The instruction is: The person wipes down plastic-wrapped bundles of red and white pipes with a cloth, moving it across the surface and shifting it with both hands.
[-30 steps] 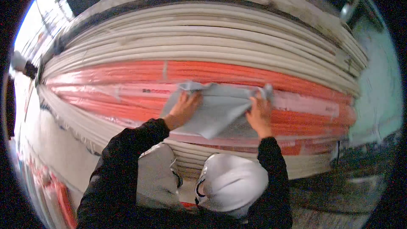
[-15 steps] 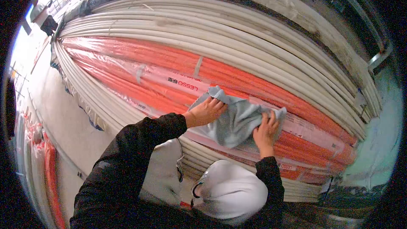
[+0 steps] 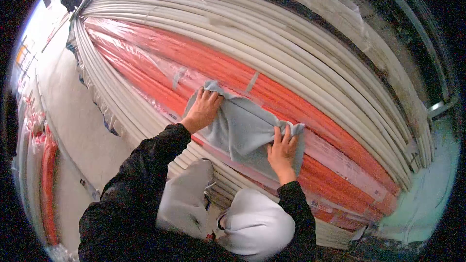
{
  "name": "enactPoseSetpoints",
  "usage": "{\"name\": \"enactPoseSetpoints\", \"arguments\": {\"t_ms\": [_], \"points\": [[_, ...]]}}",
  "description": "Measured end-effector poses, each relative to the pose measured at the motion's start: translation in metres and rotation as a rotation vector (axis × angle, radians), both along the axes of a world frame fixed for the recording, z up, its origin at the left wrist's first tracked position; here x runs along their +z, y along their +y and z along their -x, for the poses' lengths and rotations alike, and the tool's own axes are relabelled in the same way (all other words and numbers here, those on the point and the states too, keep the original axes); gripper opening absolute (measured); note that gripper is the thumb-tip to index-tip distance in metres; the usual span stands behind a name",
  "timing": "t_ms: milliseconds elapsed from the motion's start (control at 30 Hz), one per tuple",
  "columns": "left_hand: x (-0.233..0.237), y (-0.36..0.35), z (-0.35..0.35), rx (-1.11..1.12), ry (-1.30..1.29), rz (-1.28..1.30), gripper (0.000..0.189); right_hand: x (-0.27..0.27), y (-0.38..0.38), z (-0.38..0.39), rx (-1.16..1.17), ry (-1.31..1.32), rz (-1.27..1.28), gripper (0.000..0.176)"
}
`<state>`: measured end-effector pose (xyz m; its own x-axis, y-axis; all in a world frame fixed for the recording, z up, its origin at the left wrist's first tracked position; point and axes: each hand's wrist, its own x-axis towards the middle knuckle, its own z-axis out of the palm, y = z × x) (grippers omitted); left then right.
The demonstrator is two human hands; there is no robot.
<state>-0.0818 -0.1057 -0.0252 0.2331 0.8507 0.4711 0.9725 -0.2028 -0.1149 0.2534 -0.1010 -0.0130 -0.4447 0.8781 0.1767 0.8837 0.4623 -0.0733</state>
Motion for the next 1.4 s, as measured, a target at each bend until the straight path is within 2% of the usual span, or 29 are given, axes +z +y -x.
{"name": "enactPoseSetpoints", "arguments": {"t_ms": [367,467,500,600,633,733,767,900,1000,1133,1200,1333,1400], "points": [[-0.018,0.011,0.056,0.336,-0.276,0.058,0.041,0.009,0.020,0.068,0.292,-0.112,0.116,0.091],[-0.019,0.016,0.073,0.391,-0.237,-0.061,0.029,0.020,0.024,0.095,0.319,-0.186,0.252,0.090],[-0.009,0.011,0.074,0.421,-0.336,0.009,0.030,0.020,0.025,0.101,0.333,-0.202,0.264,0.090],[-0.028,0.025,0.090,0.494,-0.398,-0.059,0.032,0.019,0.024,0.119,0.395,-0.208,0.240,0.088],[-0.031,0.029,0.091,0.505,-0.512,-0.011,0.039,0.021,0.022,0.122,0.419,-0.203,0.223,0.087],[-0.028,0.023,0.068,0.482,-0.371,-0.181,0.049,0.027,0.021,0.121,0.413,-0.188,0.281,0.085],[-0.023,0.020,0.060,0.511,-0.346,-0.067,0.055,0.026,0.022,0.118,0.420,-0.183,0.276,0.084],[-0.030,0.004,0.025,0.303,-0.294,-0.060,0.055,0.020,0.021,0.104,0.440,-0.173,0.250,0.084],[-0.024,0.006,0.031,0.309,-0.297,-0.029,0.055,0.018,0.019,0.104,0.433,-0.175,0.198,0.086],[-0.034,0.032,0.057,0.566,-0.118,0.011,0.057,0.014,0.015,0.105,0.440,-0.124,0.120,0.091],[-0.033,0.039,0.070,0.627,-0.068,0.038,0.059,0.014,0.014,0.105,0.446,-0.111,0.106,0.093],[-0.021,0.053,0.089,0.619,-0.054,0.205,0.060,0.020,0.012,0.110,0.450,-0.068,0.133,0.092],[-0.021,0.062,0.096,0.618,-0.047,0.198,0.057,0.021,0.012,0.112,0.445,-0.040,0.146,0.091]]}}
